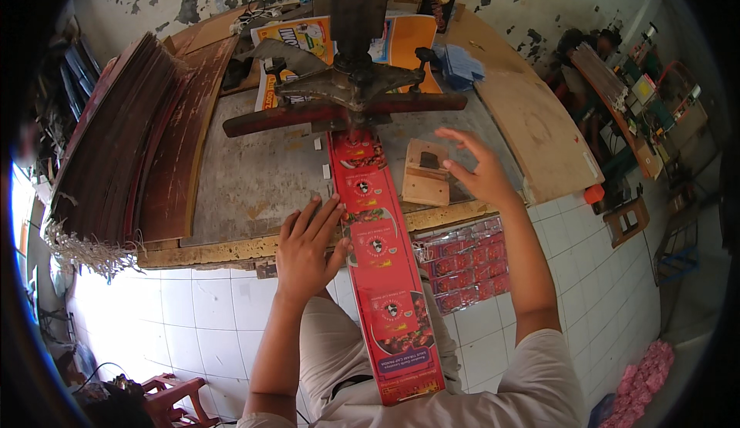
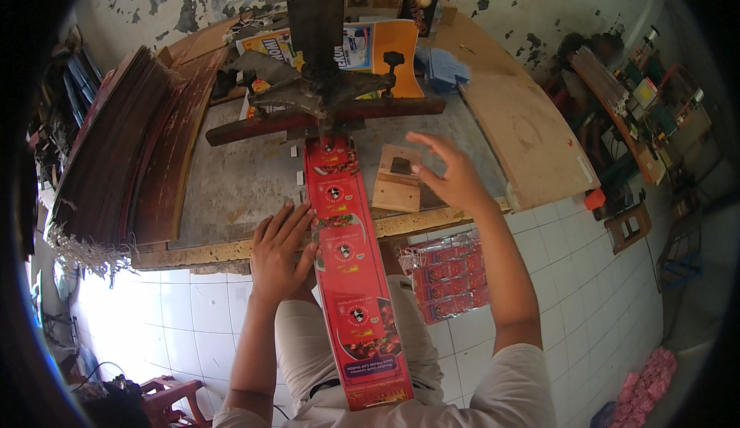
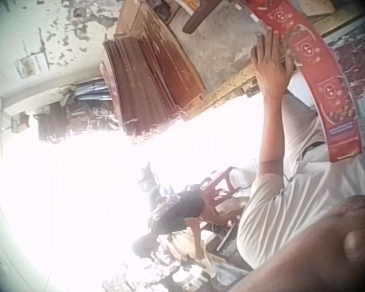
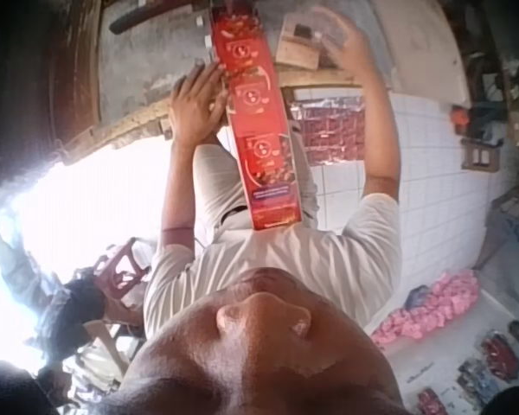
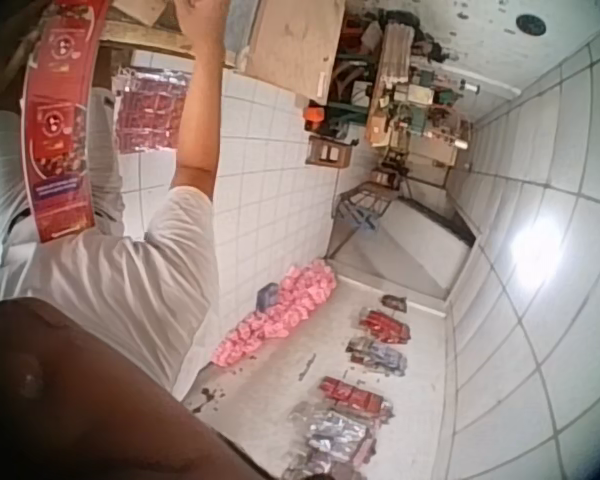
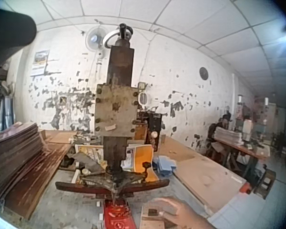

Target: The person places a paper packet onto a stamping machine and presses a wooden block onto it. The person repeats this for multiple packets, handling them one at a time and moving them across the workspace.

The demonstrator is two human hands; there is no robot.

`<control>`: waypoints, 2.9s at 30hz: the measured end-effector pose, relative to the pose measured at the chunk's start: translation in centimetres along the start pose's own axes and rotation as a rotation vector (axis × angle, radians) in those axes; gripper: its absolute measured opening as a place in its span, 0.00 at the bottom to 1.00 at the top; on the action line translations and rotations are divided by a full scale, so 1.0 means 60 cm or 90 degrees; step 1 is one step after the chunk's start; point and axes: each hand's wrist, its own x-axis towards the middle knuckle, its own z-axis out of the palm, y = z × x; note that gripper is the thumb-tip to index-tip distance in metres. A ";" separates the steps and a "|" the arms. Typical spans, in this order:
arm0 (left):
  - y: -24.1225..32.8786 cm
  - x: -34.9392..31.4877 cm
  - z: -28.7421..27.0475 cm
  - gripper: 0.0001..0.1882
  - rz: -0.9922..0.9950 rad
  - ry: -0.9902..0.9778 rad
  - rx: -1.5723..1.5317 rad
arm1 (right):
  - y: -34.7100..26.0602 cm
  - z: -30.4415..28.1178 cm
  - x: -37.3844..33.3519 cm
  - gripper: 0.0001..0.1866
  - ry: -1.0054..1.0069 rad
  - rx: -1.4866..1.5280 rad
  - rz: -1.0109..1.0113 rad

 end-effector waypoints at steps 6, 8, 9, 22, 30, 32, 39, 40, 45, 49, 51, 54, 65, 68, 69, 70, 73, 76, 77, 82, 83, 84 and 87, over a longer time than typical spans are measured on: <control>-0.001 0.000 -0.009 0.30 -0.005 -0.012 -0.013 | -0.078 0.044 -0.059 0.23 -0.030 -0.094 -0.022; 0.003 0.005 -0.012 0.30 -0.007 -0.012 -0.022 | -0.091 0.064 -0.072 0.23 -0.025 -0.154 -0.033; 0.005 0.007 -0.013 0.30 -0.009 -0.012 -0.026 | -0.080 0.073 -0.080 0.24 -0.003 -0.178 -0.037; 0.003 0.005 -0.001 0.31 -0.012 0.009 -0.018 | -0.164 0.043 -0.101 0.25 -0.075 0.085 -0.050; 0.002 0.005 0.000 0.31 -0.007 0.006 -0.005 | -0.157 0.113 -0.025 0.24 -0.131 0.126 -0.096; 0.002 0.004 -0.001 0.31 -0.009 0.005 -0.004 | -0.137 0.134 -0.004 0.23 -0.130 0.109 -0.086; 0.000 0.005 -0.001 0.31 -0.006 0.006 -0.007 | -0.083 0.179 0.075 0.21 -0.099 0.046 -0.057; 0.000 0.005 -0.001 0.31 -0.007 0.002 -0.009 | -0.076 0.184 0.085 0.21 -0.096 0.042 -0.064; -0.001 0.007 -0.004 0.31 -0.011 -0.003 -0.015 | -0.063 0.193 0.093 0.21 -0.085 0.031 -0.086; 0.000 0.007 -0.003 0.32 -0.015 -0.008 -0.007 | -0.065 0.193 0.087 0.22 -0.079 0.024 -0.088; 0.001 0.007 -0.001 0.32 -0.016 -0.007 -0.006 | -0.063 0.195 0.086 0.23 -0.069 0.022 -0.100; 0.003 0.009 -0.005 0.32 -0.021 -0.008 -0.012 | -0.066 0.195 0.087 0.22 -0.038 0.020 -0.129; 0.002 0.010 -0.009 0.32 -0.019 -0.014 -0.017 | -0.060 0.201 0.093 0.19 0.002 -0.015 -0.138; 0.001 0.010 -0.006 0.32 -0.017 -0.010 -0.017 | -0.064 0.203 0.090 0.19 0.017 -0.020 -0.136; 0.001 0.010 -0.005 0.32 -0.016 -0.010 -0.018 | -0.064 0.203 0.088 0.19 0.023 -0.025 -0.138; 0.001 0.010 -0.006 0.32 -0.017 -0.009 -0.017 | -0.065 0.204 0.088 0.19 0.028 -0.028 -0.141; 0.002 0.010 -0.008 0.31 -0.019 -0.009 -0.017 | -0.064 0.205 0.085 0.20 0.030 -0.029 -0.140; 0.003 0.010 -0.008 0.31 -0.018 -0.008 -0.020 | -0.061 0.203 0.086 0.20 0.023 -0.025 -0.136; 0.004 0.009 -0.007 0.31 -0.018 -0.007 -0.021 | -0.060 0.203 0.086 0.20 0.021 -0.023 -0.135; 0.004 0.009 -0.008 0.31 -0.012 -0.007 -0.019 | -0.066 0.204 0.084 0.20 0.028 -0.026 -0.122; 0.004 0.010 -0.009 0.31 -0.011 -0.007 -0.019 | -0.066 0.203 0.083 0.20 0.031 -0.029 -0.121; 0.005 0.010 -0.009 0.31 -0.009 -0.007 -0.020 | -0.065 0.202 0.081 0.20 0.035 -0.033 -0.113; 0.003 0.008 -0.011 0.31 -0.003 -0.001 -0.009 | -0.069 0.204 0.078 0.21 0.048 -0.030 -0.090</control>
